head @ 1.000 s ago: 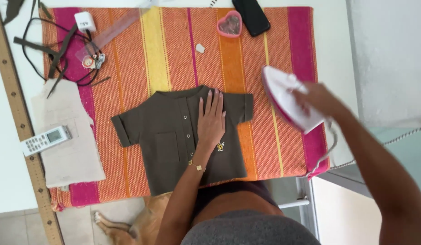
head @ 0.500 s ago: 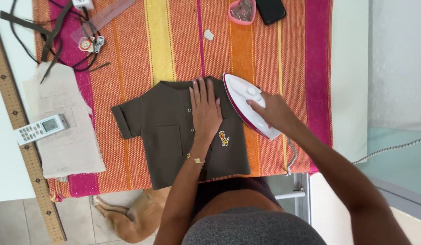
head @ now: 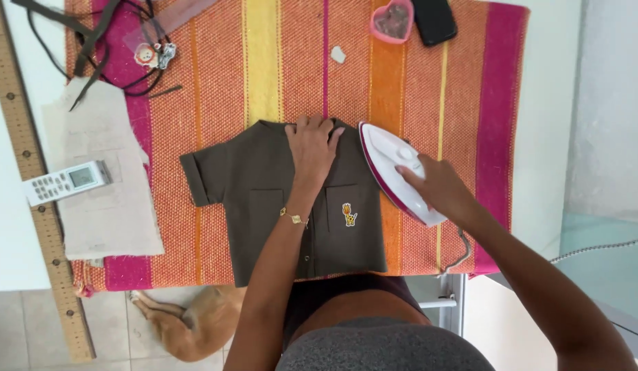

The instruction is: The person irons a small dark-colored shirt on a striped cloth, smoothing the fabric and pressing the collar and body. They then use scissors to trim a small piece of fabric near the pocket before continuing to iron the shirt.

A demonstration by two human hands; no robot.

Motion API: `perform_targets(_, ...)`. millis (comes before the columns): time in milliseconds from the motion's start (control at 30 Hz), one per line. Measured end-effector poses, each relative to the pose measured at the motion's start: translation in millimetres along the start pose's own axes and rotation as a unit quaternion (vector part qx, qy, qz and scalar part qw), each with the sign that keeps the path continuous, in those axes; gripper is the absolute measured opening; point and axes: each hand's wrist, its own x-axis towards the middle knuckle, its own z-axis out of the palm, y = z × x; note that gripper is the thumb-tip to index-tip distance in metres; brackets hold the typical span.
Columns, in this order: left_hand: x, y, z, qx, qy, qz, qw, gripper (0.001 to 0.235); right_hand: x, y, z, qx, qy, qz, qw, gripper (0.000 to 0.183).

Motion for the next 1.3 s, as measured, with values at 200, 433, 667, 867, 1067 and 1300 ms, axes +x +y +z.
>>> perform_targets(200, -2.1, -0.1, -11.1, -0.014, 0.019, 0.02, 1.0, 0.033, 27.8, -6.2, 4.6, -0.036, 0.014, -0.023, 0.999, 0.075)
perform_targets(433, -1.1, 2.2, -17.9, -0.042, 0.046, 0.015, 0.998, 0.034, 22.4, -16.2, 0.9, -0.046, 0.006, 0.011, 0.999, 0.071)
perform_targets(667, -0.9, 5.9, -22.2, -0.049, 0.065, 0.021, 0.996, 0.033, 14.1, -2.7, 4.3, -0.055, 0.005, 0.035, 0.998, 0.083)
perform_targets(867, 0.6, 6.3, -22.4, -0.046, 0.069, 0.033, 0.996, 0.032, 17.3, 13.4, 11.6, -0.036, 0.022, 0.011, 0.999, 0.079)
perform_targets(1067, -0.3, 9.3, -26.1, -0.039, 0.081, 0.034, 0.995, 0.034, 28.5, 9.7, 12.1, -0.012, 0.024, 0.004, 1.0, 0.075)
perform_targets(1300, -2.6, -0.7, -12.8, -0.015, 0.061, 0.038, 0.997, 0.036, -8.7, 33.8, 3.4, 0.081, 0.044, 0.075, 0.993, 0.069)
